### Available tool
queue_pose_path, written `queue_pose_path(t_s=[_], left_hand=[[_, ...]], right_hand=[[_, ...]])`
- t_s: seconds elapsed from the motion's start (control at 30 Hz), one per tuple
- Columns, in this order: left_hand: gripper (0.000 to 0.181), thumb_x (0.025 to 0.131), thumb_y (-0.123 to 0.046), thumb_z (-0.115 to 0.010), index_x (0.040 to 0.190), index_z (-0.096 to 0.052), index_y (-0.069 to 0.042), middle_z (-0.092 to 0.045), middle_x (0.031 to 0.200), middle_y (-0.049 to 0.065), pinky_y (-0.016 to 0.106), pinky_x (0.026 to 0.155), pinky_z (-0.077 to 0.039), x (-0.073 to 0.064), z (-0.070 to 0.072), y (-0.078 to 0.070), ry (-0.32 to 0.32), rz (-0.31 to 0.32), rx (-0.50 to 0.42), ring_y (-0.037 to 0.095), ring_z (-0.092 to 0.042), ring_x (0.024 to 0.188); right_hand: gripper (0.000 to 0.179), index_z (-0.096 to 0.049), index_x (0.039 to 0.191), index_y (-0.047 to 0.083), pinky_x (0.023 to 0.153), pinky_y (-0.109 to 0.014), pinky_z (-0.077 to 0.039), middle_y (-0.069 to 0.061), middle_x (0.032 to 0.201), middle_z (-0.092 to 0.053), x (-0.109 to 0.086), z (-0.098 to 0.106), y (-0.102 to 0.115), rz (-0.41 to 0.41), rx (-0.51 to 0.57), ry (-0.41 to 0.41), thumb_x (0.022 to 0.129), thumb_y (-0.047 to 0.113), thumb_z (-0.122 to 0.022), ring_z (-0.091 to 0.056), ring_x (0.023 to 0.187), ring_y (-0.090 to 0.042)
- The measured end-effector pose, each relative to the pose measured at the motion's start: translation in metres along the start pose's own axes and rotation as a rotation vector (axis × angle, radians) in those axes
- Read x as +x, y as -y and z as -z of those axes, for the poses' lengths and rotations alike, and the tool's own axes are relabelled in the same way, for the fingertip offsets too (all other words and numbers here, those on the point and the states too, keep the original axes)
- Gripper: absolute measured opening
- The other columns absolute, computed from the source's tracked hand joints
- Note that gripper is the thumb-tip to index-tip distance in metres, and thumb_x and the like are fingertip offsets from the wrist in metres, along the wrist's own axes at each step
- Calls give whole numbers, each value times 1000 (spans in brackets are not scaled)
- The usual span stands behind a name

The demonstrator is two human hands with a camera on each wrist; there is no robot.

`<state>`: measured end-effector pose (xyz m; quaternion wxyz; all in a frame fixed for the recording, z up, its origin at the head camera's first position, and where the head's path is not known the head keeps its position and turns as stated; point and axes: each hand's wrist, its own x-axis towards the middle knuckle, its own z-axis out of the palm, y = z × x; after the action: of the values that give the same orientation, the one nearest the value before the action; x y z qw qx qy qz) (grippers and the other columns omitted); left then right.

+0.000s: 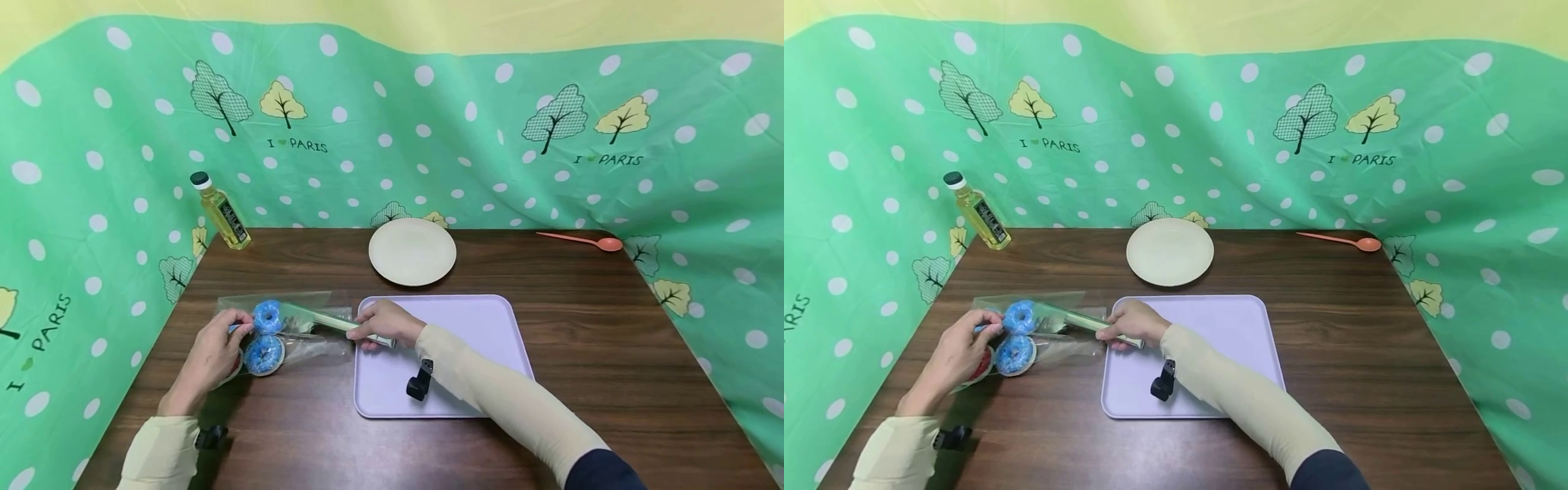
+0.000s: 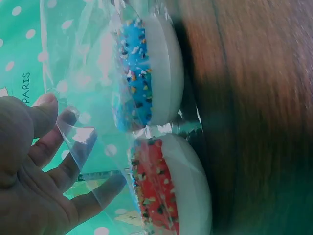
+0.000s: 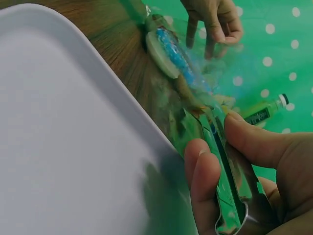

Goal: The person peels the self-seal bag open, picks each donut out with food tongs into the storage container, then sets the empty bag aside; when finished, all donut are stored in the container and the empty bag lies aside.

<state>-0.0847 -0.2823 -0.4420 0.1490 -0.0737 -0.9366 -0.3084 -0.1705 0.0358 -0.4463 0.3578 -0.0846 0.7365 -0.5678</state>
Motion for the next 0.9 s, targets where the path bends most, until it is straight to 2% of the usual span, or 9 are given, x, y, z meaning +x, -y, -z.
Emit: queue_pose_path(t_s=[0.17,0.3,0.5,0.9], left_hand=[[5,100,-9,-63,97,-65,-6,-65,100,9,48,82,-46,-1,1,2,34,30,-3,28,-61,96],[5,100,-10,-63,97,-66,-6,-65,99,9,47,83,-46,-2,2,2,42,27,-4,27,-61,95],[3,100,-8,-63,98,-66,-8,-65,101,10,51,83,-46,-1,7,2,55,52,-17,30,-62,95],[6,100,-10,-64,98,-64,-4,-64,99,9,46,81,-46,-2,7,1,55,28,6,27,-61,93]], right_hand=[[21,-72,103,-5,51,-23,-51,-13,73,-69,-13,10,-3,-7,-10,5,86,6,-79,-62,53,-12],[23,-73,104,-5,53,-24,-52,-15,75,-70,-24,20,-8,-7,-15,-2,86,7,-80,-63,56,-13],[23,-73,104,-4,54,-25,-52,-17,79,-71,-36,34,-18,4,-28,-23,86,9,-79,-64,58,-14],[26,-72,107,-5,55,-24,-51,-17,81,-72,-60,51,-30,13,-20,-36,87,9,-78,-64,60,-14]])
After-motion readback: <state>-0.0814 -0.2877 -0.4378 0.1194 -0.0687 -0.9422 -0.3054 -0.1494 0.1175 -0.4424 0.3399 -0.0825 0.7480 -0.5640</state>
